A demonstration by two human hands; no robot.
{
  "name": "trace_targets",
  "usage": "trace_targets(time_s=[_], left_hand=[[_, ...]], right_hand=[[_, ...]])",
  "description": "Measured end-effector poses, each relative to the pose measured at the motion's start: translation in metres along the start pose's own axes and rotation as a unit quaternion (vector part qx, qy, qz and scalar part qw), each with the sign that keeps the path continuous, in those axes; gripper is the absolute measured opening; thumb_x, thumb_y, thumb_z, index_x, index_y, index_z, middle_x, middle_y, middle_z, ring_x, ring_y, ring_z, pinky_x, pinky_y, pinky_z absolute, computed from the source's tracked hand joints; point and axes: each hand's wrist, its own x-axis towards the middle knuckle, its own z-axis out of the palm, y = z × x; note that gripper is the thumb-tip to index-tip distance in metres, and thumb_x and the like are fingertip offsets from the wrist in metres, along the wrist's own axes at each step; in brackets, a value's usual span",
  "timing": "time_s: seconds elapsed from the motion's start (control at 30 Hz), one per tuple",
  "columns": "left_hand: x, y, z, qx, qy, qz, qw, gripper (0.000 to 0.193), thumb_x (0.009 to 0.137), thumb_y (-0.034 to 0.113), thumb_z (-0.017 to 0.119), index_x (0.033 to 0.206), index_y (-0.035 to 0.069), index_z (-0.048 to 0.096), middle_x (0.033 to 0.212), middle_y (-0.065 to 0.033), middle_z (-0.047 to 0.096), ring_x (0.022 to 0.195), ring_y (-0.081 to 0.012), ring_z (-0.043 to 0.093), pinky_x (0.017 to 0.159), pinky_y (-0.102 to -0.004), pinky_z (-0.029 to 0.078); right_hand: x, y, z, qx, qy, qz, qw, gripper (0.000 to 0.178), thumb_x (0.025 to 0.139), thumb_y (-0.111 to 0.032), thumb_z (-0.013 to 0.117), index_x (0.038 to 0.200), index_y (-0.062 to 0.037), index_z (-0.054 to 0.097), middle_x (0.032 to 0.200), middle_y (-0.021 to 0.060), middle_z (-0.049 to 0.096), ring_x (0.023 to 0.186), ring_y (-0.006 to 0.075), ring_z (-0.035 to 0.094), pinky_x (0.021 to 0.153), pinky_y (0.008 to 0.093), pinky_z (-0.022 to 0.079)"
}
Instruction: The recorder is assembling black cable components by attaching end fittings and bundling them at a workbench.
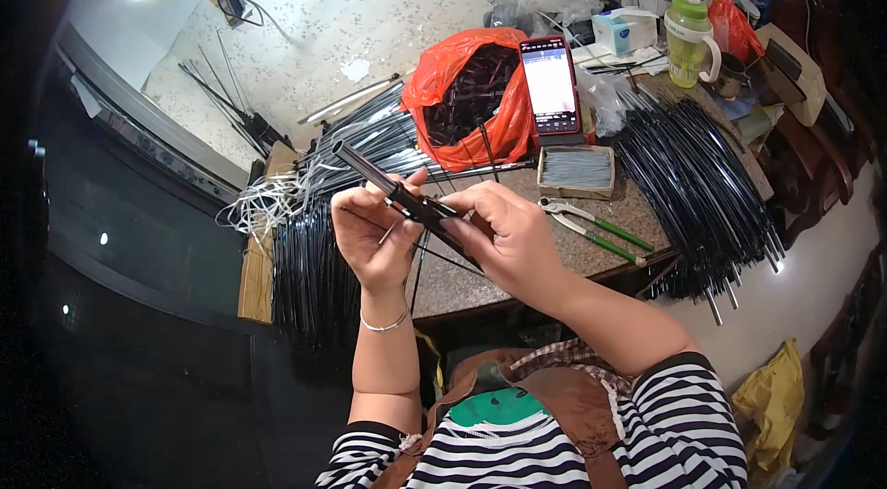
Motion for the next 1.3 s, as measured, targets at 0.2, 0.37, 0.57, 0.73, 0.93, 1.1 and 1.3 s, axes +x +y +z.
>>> trace_targets(time_s=[0.2, 0.37, 0.57, 0.73, 0.93, 1.1, 1.3], left_hand=[[0.004, -0.002, -0.001, 0.017, -0.027, 0.011, 0.999, 0.037, 0.059, -0.011, 0.056, 0.086, 0.003, 0.035, 0.086, -0.0116, 0.047, 0.085, -0.0226, 0.047, 0.083, -0.0464, 0.031], [-0.003, 0.001, 0.004, -0.02, 0.01, -0.051, 0.998, 0.029, 0.06, -0.006, 0.058, 0.079, 0.002, 0.038, 0.082, -0.0206, 0.051, 0.079, -0.028, 0.05, 0.072, -0.0427, 0.041], [-0.018, 0.005, 0.021, 0.257, 0.066, 0.046, 0.963, 0.019, 0.062, -0.009, 0.056, 0.072, -0.001, 0.043, 0.082, -0.0168, 0.052, 0.074, -0.0209, 0.052, 0.065, -0.0277, 0.043], [-0.015, 0.018, 0.033, 0.433, -0.064, 0.123, 0.891, 0.024, 0.064, 0.017, 0.06, 0.076, -0.003, 0.052, 0.081, -0.0182, 0.054, 0.076, -0.0272, 0.054, 0.066, -0.033, 0.044], [-0.021, 0.025, 0.009, 0.306, 0.243, 0.228, 0.892, 0.008, 0.073, 0.003, 0.045, 0.071, -0.003, 0.048, 0.072, -0.0123, 0.052, 0.054, -0.0145, 0.048, 0.048, -0.0222, 0.042], [-0.007, 0.02, 0.018, 0.214, -0.112, -0.043, 0.97, 0.01, 0.058, -0.004, 0.058, 0.068, -0.001, 0.055, 0.073, -0.0096, 0.051, 0.06, -0.0127, 0.048, 0.051, -0.0191, 0.037], [-0.007, 0.031, 0.026, 0.244, -0.084, -0.034, 0.966, 0.015, 0.054, -0.009, 0.054, 0.068, -0.003, 0.051, 0.072, -0.0104, 0.05, 0.064, -0.0146, 0.048, 0.057, -0.0222, 0.038]], right_hand=[[0.005, -0.001, -0.007, 0.041, -0.022, 0.019, 0.999, 0.014, 0.068, -0.001, 0.054, 0.082, 0.0006, 0.052, 0.073, 0.0047, 0.049, 0.052, 0.0058, 0.048, 0.043, 0.0167, 0.037], [0.011, -0.001, -0.013, -0.111, -0.038, -0.2, 0.973, 0.021, 0.064, -0.001, 0.057, 0.084, -0.0001, 0.051, 0.069, 0.0083, 0.049, 0.05, 0.0137, 0.05, 0.043, 0.0207, 0.039], [-0.001, 0.001, -0.014, -0.249, -0.087, -0.22, 0.939, 0.039, 0.059, 0.001, 0.058, 0.096, 0.0021, 0.045, 0.068, 0.0107, 0.048, 0.053, 0.022, 0.05, 0.044, 0.0261, 0.041], [-0.002, -0.008, -0.02, -0.156, 0.016, -0.14, 0.978, 0.041, 0.06, -0.002, 0.061, 0.098, -0.0018, 0.045, 0.079, 0.0096, 0.054, 0.054, 0.0138, 0.051, 0.049, 0.0218, 0.042], [-0.006, -0.012, -0.039, -0.128, -0.059, -0.067, 0.988, 0.028, 0.061, 0.009, 0.053, 0.087, 0.0007, 0.049, 0.085, 0.01, 0.052, 0.078, 0.0164, 0.051, 0.063, 0.0227, 0.042], [-0.014, -0.02, -0.03, -0.049, -0.05, -0.113, 0.991, 0.031, 0.063, 0.01, 0.053, 0.092, -0.0001, 0.045, 0.088, 0.0097, 0.049, 0.079, 0.0159, 0.052, 0.066, 0.025, 0.044], [0.001, -0.014, -0.037, 0.088, -0.16, -0.076, 0.98, 0.031, 0.063, 0.004, 0.056, 0.09, -0.0022, 0.044, 0.088, 0.0092, 0.051, 0.079, 0.0161, 0.053, 0.066, 0.0253, 0.046]])
